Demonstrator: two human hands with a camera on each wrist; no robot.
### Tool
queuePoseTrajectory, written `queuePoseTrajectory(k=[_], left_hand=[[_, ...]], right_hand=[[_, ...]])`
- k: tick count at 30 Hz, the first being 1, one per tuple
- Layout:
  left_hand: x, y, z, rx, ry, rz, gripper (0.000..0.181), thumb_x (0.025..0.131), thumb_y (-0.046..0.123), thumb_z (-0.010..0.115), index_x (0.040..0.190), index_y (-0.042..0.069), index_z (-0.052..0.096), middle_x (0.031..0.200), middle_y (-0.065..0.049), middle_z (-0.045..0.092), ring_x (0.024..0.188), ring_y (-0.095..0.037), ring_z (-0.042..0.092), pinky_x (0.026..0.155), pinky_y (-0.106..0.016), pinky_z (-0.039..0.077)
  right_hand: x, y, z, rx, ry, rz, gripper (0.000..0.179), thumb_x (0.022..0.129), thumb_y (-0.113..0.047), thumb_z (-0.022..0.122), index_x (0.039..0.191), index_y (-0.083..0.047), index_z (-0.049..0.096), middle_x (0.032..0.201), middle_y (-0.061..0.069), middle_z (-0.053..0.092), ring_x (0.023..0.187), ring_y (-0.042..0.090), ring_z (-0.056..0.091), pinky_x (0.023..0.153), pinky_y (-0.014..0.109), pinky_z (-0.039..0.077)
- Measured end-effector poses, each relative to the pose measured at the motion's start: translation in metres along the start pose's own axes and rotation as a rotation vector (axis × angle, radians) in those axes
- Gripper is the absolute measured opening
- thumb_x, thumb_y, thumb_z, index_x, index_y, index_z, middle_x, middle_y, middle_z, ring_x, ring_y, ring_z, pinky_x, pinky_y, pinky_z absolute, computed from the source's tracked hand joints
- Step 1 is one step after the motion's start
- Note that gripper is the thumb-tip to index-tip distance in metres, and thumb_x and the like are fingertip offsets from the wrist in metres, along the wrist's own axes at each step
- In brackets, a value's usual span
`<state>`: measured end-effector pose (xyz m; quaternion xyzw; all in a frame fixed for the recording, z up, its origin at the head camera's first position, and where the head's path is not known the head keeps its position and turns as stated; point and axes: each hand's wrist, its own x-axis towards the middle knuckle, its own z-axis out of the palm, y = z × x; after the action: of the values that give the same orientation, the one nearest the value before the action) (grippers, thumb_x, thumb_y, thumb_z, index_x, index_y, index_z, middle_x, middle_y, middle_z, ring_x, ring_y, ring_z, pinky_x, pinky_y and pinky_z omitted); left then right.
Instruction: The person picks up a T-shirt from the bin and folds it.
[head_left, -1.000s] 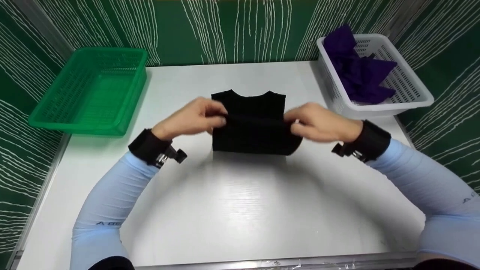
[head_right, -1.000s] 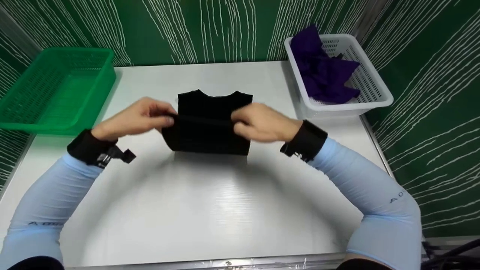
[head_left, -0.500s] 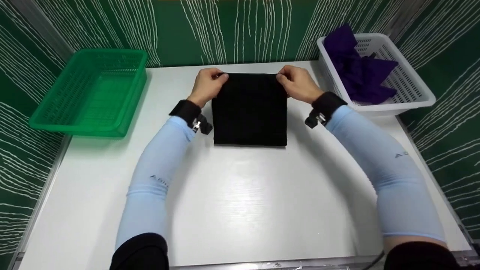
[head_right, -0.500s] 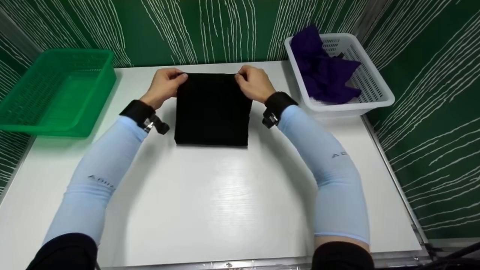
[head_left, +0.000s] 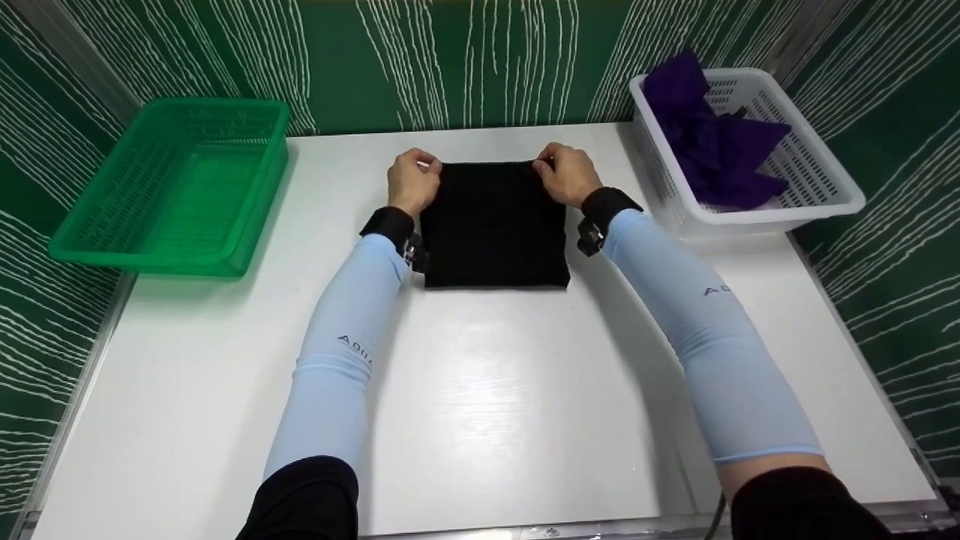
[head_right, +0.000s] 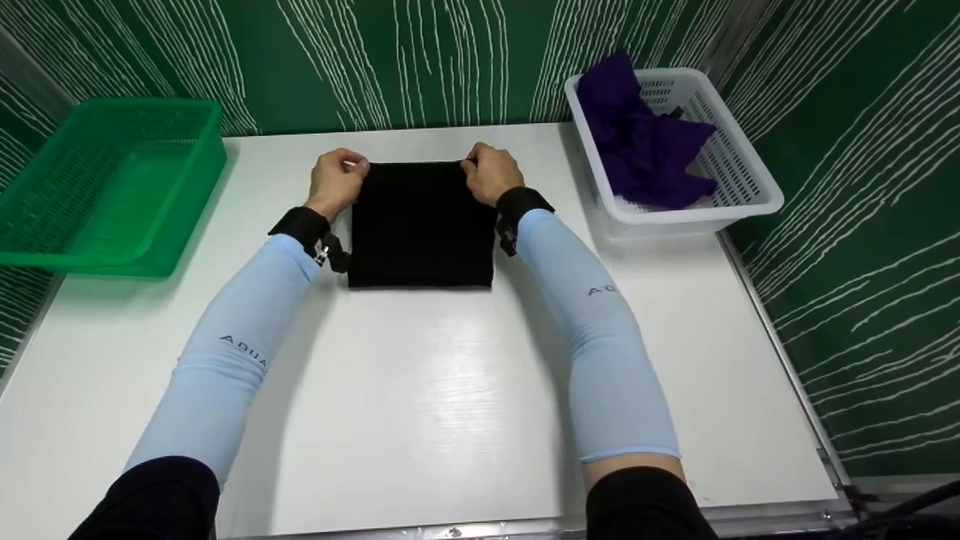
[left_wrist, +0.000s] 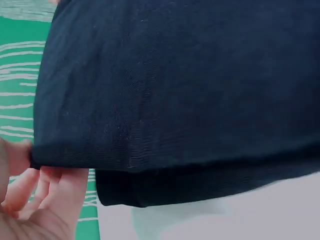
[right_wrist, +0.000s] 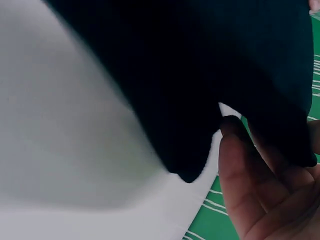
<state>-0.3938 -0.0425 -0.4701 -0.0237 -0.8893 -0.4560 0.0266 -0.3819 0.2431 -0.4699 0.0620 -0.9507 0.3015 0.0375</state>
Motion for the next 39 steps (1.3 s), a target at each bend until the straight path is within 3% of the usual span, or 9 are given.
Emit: queuePoseTrajectory(k=[2,4,8,12,16,20,26,31,39], left_hand=[[-0.003,-0.001,0.007,0.072,-0.011,0.068,0.032,0.111,0.025,0.059,0.134,0.004,0.068,0.125,-0.016,0.073,0.110,-0.029,0.070,0.097,-0.040,0.055],[-0.011,0.001,0.013,0.178,-0.074,0.154,0.048,0.110,0.036,0.061,0.147,0.005,0.061,0.145,-0.019,0.064,0.130,-0.033,0.064,0.109,-0.045,0.053],[-0.031,0.004,0.022,0.470,-0.315,0.358,0.104,0.094,0.076,0.068,0.169,0.012,0.036,0.179,-0.017,0.025,0.165,-0.041,0.026,0.131,-0.058,0.031],[-0.046,-0.003,0.028,0.681,-0.485,0.464,0.143,0.073,0.099,0.066,0.176,0.013,0.015,0.184,-0.015,0.005,0.170,-0.043,0.001,0.135,-0.064,0.015],[-0.053,-0.007,0.034,0.774,-0.548,0.430,0.154,0.070,0.106,0.057,0.175,0.009,0.002,0.184,-0.016,-0.004,0.170,-0.042,-0.006,0.137,-0.061,0.008],[-0.054,-0.008,0.036,0.779,-0.569,0.399,0.156,0.069,0.106,0.058,0.175,0.010,-0.004,0.183,-0.016,-0.010,0.169,-0.043,-0.010,0.137,-0.061,0.005],[-0.054,-0.010,0.027,0.761,-0.629,0.366,0.153,0.071,0.097,0.070,0.176,0.017,-0.007,0.183,-0.014,-0.017,0.168,-0.042,-0.017,0.137,-0.062,0.001],[-0.059,-0.013,0.010,0.756,-0.683,0.310,0.150,0.070,0.095,0.073,0.176,0.028,-0.009,0.182,-0.012,-0.022,0.167,-0.043,-0.021,0.136,-0.064,-0.001],[-0.067,-0.023,-0.005,0.749,-0.731,0.221,0.159,0.063,0.096,0.077,0.173,0.033,-0.018,0.179,-0.013,-0.032,0.166,-0.043,-0.025,0.135,-0.063,-0.005]], right_hand=[[-0.002,0.001,0.004,-0.044,-0.021,-0.001,0.035,0.113,-0.025,0.053,0.131,0.003,0.065,0.129,0.027,0.072,0.122,0.045,0.067,0.109,0.057,0.051],[-0.006,0.001,0.008,-0.105,-0.044,-0.044,0.042,0.112,-0.033,0.055,0.135,0.002,0.062,0.135,0.027,0.068,0.125,0.046,0.065,0.109,0.059,0.051],[-0.018,-0.011,0.019,-0.250,-0.158,-0.223,0.076,0.104,-0.059,0.060,0.152,-0.001,0.053,0.162,0.027,0.048,0.147,0.047,0.049,0.118,0.068,0.042],[-0.030,-0.030,0.037,-0.345,-0.371,-0.322,0.119,0.090,-0.087,0.058,0.169,-0.002,0.031,0.180,0.022,0.019,0.167,0.044,0.019,0.130,0.071,0.023],[-0.035,-0.036,0.051,-0.407,-0.520,-0.290,0.144,0.079,-0.103,0.050,0.175,-0.005,0.005,0.184,0.015,-0.003,0.171,0.038,-0.002,0.135,0.066,0.008],[-0.034,-0.030,0.054,-0.438,-0.565,-0.268,0.157,0.069,-0.108,0.052,0.174,-0.008,-0.008,0.184,0.012,-0.012,0.171,0.035,-0.010,0.136,0.062,0.002],[-0.036,-0.015,0.052,-0.468,-0.585,-0.300,0.167,0.058,-0.104,0.070,0.174,-0.019,-0.014,0.183,0.007,-0.019,0.170,0.033,-0.014,0.137,0.059,-0.001],[-0.043,-0.003,0.042,-0.498,-0.599,-0.267,0.165,0.060,-0.099,0.076,0.173,-0.026,-0.019,0.182,0.008,-0.023,0.170,0.035,-0.015,0.137,0.060,-0.001],[-0.055,0.013,0.019,-0.501,-0.628,-0.196,0.166,0.062,-0.097,0.077,0.173,-0.021,-0.019,0.181,0.013,-0.026,0.169,0.039,-0.019,0.136,0.064,0.004]])
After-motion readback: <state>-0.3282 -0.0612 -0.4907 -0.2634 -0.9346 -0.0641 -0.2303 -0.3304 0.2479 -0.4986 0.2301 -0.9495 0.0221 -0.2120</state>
